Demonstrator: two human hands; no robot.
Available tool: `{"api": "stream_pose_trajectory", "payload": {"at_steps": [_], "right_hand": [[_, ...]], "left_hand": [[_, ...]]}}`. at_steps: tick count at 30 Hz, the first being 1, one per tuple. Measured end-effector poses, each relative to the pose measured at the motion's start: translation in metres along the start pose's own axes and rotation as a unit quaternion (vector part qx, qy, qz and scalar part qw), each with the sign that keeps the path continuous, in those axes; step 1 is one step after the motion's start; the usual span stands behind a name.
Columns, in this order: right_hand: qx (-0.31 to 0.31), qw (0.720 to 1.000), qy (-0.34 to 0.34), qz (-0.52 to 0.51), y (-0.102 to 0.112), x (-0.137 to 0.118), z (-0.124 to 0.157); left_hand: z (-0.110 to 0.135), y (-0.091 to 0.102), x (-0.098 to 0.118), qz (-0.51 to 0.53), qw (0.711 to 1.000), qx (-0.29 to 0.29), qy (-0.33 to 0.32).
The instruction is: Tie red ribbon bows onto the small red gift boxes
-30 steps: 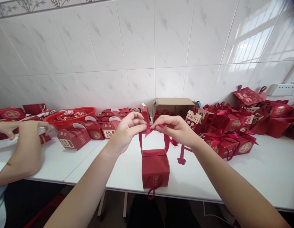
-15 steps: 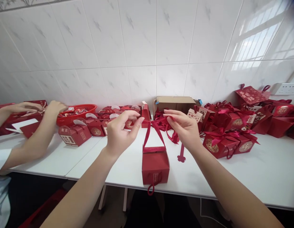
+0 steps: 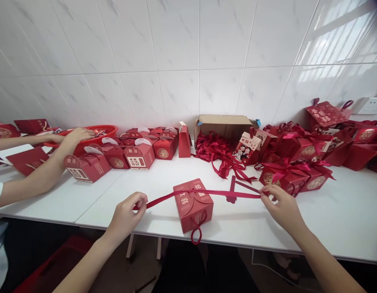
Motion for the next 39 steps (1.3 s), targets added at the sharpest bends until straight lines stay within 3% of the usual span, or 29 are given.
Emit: {"api": "stream_pose_trajectory", "payload": {"at_steps": [2, 6, 8, 11, 15, 21, 25, 31, 39], "right_hand": [[0.001, 1.0, 0.013, 0.013, 0.001, -0.004, -0.003], [0.037, 0.999, 0.03, -0.023, 0.003, -0.039, -0.014], [-0.022, 0.994, 0.032, -0.104, -0.011, -0.064, -0.019], [-0.146, 0.968, 0.026, -0.201, -0.046, -0.102, -0.02], [-0.257, 0.932, 0.006, -0.257, -0.085, -0.129, -0.014], [-0.271, 0.919, -0.056, -0.28, -0.1, -0.122, -0.005], [-0.282, 0.892, -0.094, -0.339, -0.102, -0.119, -0.001], [-0.342, 0.848, -0.132, -0.383, -0.108, -0.121, 0.002], [-0.354, 0.833, -0.119, -0.409, -0.109, -0.124, 0.001]], "left_hand": [[-0.004, -0.004, 0.004, 0.003, 1.0, 0.005, -0.007], [-0.013, 0.002, 0.024, 0.046, 0.996, 0.08, 0.006], [-0.017, -0.005, 0.037, 0.134, 0.988, 0.058, 0.041], [-0.017, -0.029, 0.059, 0.264, 0.959, -0.03, 0.096], [-0.017, -0.047, 0.077, 0.323, 0.937, -0.074, 0.113], [-0.018, -0.057, 0.076, 0.359, 0.911, -0.109, 0.173], [-0.017, -0.063, 0.081, 0.382, 0.895, -0.155, 0.171], [-0.013, -0.063, 0.089, 0.418, 0.874, -0.154, 0.194], [-0.012, -0.072, 0.085, 0.468, 0.84, -0.173, 0.216]]}}
Point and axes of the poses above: each hand's wrist, its own z-axis away from the middle knuckle, its own y-axis out of the back of the hand, x = y × z, the point moved 7 cm from there along -z, towards the middle knuckle, and after that the axes turned 1 degree about -x, right-handed, at the moved point
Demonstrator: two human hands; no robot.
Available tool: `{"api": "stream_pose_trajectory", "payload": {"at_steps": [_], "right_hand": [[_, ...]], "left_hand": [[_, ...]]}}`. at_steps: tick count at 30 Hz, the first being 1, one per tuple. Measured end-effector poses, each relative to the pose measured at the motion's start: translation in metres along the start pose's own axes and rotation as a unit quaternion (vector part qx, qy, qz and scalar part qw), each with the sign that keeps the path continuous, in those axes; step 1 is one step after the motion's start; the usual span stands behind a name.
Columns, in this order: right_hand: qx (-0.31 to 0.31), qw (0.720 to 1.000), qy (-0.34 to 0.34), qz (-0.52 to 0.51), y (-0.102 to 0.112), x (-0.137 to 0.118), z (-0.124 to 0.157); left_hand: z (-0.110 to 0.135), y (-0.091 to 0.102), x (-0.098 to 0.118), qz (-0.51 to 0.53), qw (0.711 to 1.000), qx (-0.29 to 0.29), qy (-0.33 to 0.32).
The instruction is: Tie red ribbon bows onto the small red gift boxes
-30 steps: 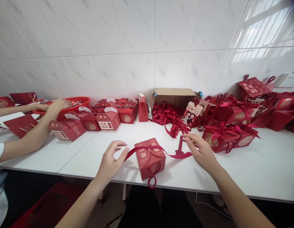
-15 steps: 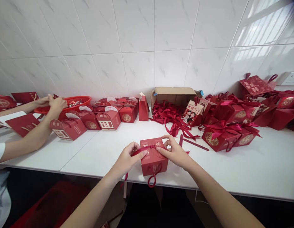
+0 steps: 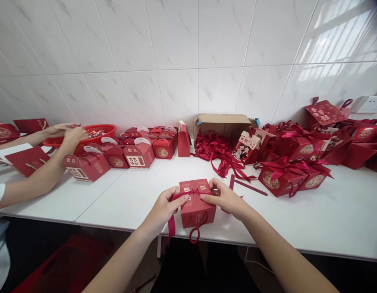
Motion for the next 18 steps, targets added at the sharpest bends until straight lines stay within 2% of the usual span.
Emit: {"api": "stream_pose_trajectory", "payload": {"at_steps": [3, 7, 11, 15, 18], "right_hand": [[0.009, 1.0, -0.007, 0.017, 0.003, -0.002, 0.0], [0.021, 0.995, -0.02, 0.098, 0.012, -0.01, 0.001], [0.004, 0.987, -0.03, 0.16, 0.019, -0.021, 0.006], [-0.042, 0.987, -0.038, 0.148, 0.017, -0.023, 0.009], [-0.038, 0.991, -0.058, 0.118, 0.022, -0.016, 0.009]], "left_hand": [[-0.003, 0.001, -0.003, 0.03, 0.999, -0.011, 0.009], [-0.004, 0.0, -0.002, 0.068, 0.997, -0.013, 0.023], [-0.004, -0.001, 0.002, 0.04, 0.999, -0.016, 0.009], [-0.003, 0.001, 0.003, -0.002, 1.0, -0.002, -0.006], [-0.004, 0.003, 0.002, -0.013, 1.0, 0.006, -0.01]]}}
Point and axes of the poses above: each hand's wrist, its own z-axis away from the middle knuckle, its own y-axis out of the back of the hand, x = y × z, the point moved 7 cm from there along -z, towards the middle knuckle, and after that the axes turned 1 degree about -x, right-handed, at the moved point
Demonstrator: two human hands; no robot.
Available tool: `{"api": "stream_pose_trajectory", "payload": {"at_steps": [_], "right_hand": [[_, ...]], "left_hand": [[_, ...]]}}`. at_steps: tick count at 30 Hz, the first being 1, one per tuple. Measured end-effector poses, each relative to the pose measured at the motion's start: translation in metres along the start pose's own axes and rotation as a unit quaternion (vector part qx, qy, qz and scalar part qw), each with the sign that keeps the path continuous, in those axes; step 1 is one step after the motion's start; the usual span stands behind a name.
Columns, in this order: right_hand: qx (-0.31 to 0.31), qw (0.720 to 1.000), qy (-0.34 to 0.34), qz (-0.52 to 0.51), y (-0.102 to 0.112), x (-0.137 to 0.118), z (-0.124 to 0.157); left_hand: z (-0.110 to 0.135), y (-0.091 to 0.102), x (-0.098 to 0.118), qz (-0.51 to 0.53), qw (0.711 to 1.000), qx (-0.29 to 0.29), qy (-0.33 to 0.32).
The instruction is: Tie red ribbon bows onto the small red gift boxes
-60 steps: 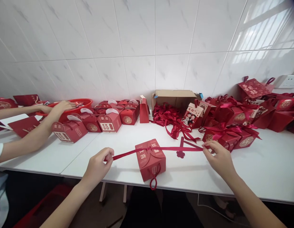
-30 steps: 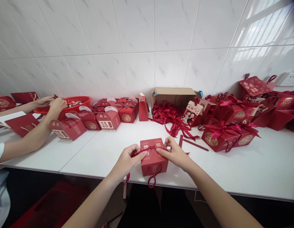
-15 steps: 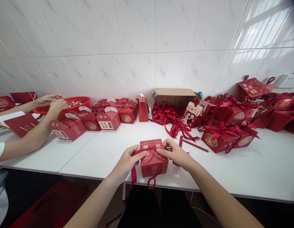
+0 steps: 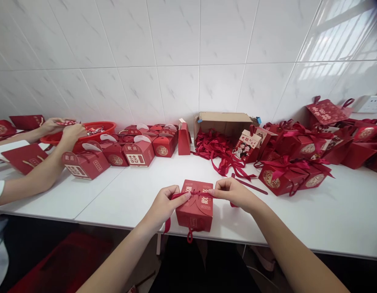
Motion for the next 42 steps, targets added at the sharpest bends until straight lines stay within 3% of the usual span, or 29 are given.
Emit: {"api": "stream_pose_trajectory", "payload": {"at_steps": [9, 14, 17, 20, 25, 29, 31, 35, 38, 42], "right_hand": [[0.034, 0.997, -0.009, -0.064, 0.001, 0.017, 0.001], [0.016, 0.991, 0.036, -0.124, 0.009, 0.012, 0.012], [0.029, 0.984, 0.071, -0.16, 0.021, 0.003, 0.021], [0.018, 0.98, 0.083, -0.178, 0.021, -0.009, 0.026], [0.023, 0.959, 0.105, -0.264, 0.01, -0.03, 0.023], [0.031, 0.939, 0.101, -0.328, 0.004, -0.035, 0.022], [0.051, 0.946, 0.097, -0.305, 0.006, -0.032, 0.025], [0.081, 0.98, 0.094, -0.158, 0.005, -0.024, 0.029], [0.101, 0.984, 0.12, -0.089, -0.005, -0.025, 0.021], [0.1, 0.974, 0.185, -0.082, -0.027, -0.034, 0.006]], "left_hand": [[0.01, -0.001, -0.007, 0.014, 0.999, 0.037, 0.029], [0.014, 0.002, -0.012, -0.009, 0.998, 0.039, 0.04], [0.011, 0.02, 0.002, -0.115, 0.986, 0.111, -0.039], [0.014, 0.025, 0.031, -0.226, 0.948, 0.166, -0.153], [0.018, -0.026, 0.066, -0.362, 0.89, 0.066, -0.269], [0.011, -0.043, 0.08, -0.422, 0.833, 0.133, -0.332], [0.008, -0.038, 0.084, -0.424, 0.818, 0.175, -0.348], [0.008, -0.023, 0.088, -0.412, 0.811, 0.22, -0.352], [0.011, -0.019, 0.089, -0.39, 0.823, 0.221, -0.348], [0.014, -0.022, 0.086, -0.361, 0.843, 0.213, -0.336]]}}
Point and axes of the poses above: each hand's wrist, its own z-axis away from the middle knuckle, its own y-axis out of the back of the hand, x = y × z, the point moved 7 cm from there along -z, towards the middle knuckle, and after that the axes turned 1 degree about -x, right-handed, at the moved point
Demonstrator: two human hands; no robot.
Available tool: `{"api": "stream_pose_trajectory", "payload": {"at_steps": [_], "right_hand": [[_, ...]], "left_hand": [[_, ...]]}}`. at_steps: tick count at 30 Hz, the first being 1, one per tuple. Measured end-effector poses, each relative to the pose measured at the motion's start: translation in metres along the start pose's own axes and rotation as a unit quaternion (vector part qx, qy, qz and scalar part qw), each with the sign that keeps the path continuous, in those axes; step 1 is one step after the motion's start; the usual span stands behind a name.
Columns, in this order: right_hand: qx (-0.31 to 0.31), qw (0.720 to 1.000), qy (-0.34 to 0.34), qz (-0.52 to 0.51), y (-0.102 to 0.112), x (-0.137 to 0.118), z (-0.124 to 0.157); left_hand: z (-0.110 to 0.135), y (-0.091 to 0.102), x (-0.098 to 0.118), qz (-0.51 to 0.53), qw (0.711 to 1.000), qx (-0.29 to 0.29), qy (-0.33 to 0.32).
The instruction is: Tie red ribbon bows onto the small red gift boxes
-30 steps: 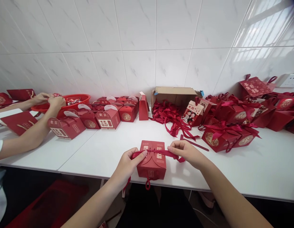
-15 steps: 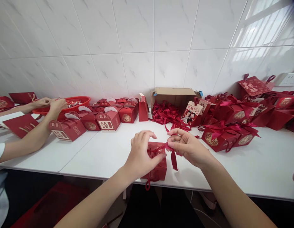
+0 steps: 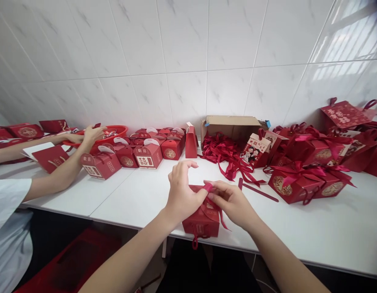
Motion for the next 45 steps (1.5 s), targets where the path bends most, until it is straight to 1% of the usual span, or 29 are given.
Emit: {"api": "stream_pose_trajectory", "payload": {"at_steps": [3, 4, 7, 9, 11, 13, 14, 16, 18, 20, 22, 25, 27, 28, 30, 33, 35, 36, 38, 40, 42, 44, 45], "right_hand": [[-0.023, 1.0, 0.003, -0.007, -0.015, 0.004, -0.002], [-0.022, 1.0, -0.002, -0.004, -0.016, 0.006, -0.002], [-0.018, 1.0, -0.006, 0.022, -0.015, 0.009, -0.001], [-0.035, 0.999, -0.001, 0.018, -0.014, 0.009, -0.001], [-0.063, 0.997, -0.004, -0.032, -0.015, 0.011, -0.003], [-0.085, 0.991, -0.018, -0.101, -0.016, 0.015, -0.005], [-0.092, 0.987, -0.026, -0.13, -0.017, 0.017, -0.006], [-0.1, 0.98, -0.035, -0.168, -0.018, 0.02, -0.006], [-0.103, 0.977, -0.035, -0.184, -0.017, 0.021, -0.006], [-0.097, 0.977, -0.032, -0.185, -0.015, 0.019, -0.005], [-0.089, 0.98, -0.032, -0.174, -0.012, 0.016, -0.003], [-0.076, 0.986, -0.039, -0.145, -0.007, 0.012, -0.002], [-0.051, 0.991, -0.045, -0.118, -0.004, 0.01, -0.002], [-0.034, 0.993, -0.048, -0.098, -0.003, 0.01, -0.002], [0.002, 0.998, -0.046, -0.038, -0.003, 0.007, -0.003], [0.047, 0.994, -0.029, 0.095, -0.004, -0.003, -0.002], [0.041, 0.986, -0.003, 0.16, -0.008, -0.012, -0.001], [0.021, 0.984, 0.014, 0.175, -0.011, -0.016, 0.0], [-0.025, 0.983, 0.043, 0.177, -0.016, -0.022, 0.003], [-0.035, 0.984, 0.04, 0.167, -0.015, -0.022, 0.004], [-0.011, 0.988, 0.011, 0.151, -0.01, -0.016, 0.004], [0.005, 0.991, -0.007, 0.13, -0.007, -0.011, 0.003], [0.004, 0.993, -0.009, 0.12, -0.008, -0.01, 0.003]], "left_hand": [[0.001, 0.001, -0.004, 0.026, 0.999, -0.014, 0.03], [0.001, 0.001, -0.005, 0.038, 0.998, -0.034, 0.037], [0.003, 0.001, -0.007, 0.059, 0.99, -0.126, 0.038], [0.006, 0.006, -0.011, 0.063, 0.983, -0.169, 0.033], [0.009, 0.013, -0.021, 0.08, 0.981, -0.174, 0.045], [0.015, 0.017, -0.037, 0.109, 0.977, -0.162, 0.084], [0.019, 0.015, -0.047, 0.124, 0.973, -0.16, 0.113], [0.03, 0.004, -0.065, 0.157, 0.955, -0.177, 0.177], [0.041, -0.012, -0.076, 0.202, 0.93, -0.202, 0.231], [0.049, -0.027, -0.078, 0.256, 0.901, -0.219, 0.274], [0.054, -0.037, -0.076, 0.294, 0.875, -0.236, 0.302], [0.058, -0.041, -0.072, 0.309, 0.841, -0.298, 0.329], [0.058, -0.036, -0.07, 0.319, 0.822, -0.336, 0.331], [0.056, -0.031, -0.069, 0.328, 0.817, -0.346, 0.326], [0.049, -0.017, -0.065, 0.34, 0.821, -0.342, 0.305], [0.029, 0.0, -0.051, 0.332, 0.846, -0.325, 0.262], [0.013, 0.004, -0.034, 0.317, 0.861, -0.324, 0.229], [0.004, 0.002, -0.025, 0.311, 0.867, -0.329, 0.21], [-0.013, -0.005, -0.008, 0.311, 0.875, -0.332, 0.167], [-0.024, -0.013, 0.001, 0.33, 0.879, -0.319, 0.133], [-0.028, -0.018, -0.002, 0.345, 0.886, -0.285, 0.122], [-0.021, -0.019, -0.013, 0.332, 0.899, -0.259, 0.119], [-0.015, -0.018, -0.018, 0.315, 0.906, -0.258, 0.115]]}}
Point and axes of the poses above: each hand's wrist, its own z-axis away from the middle knuckle, its own y-axis out of the back of the hand, x = y × z, the point moved 7 cm from there along -z, towards the middle knuckle, and after that the axes turned 1 degree about -x, right-handed, at the moved point
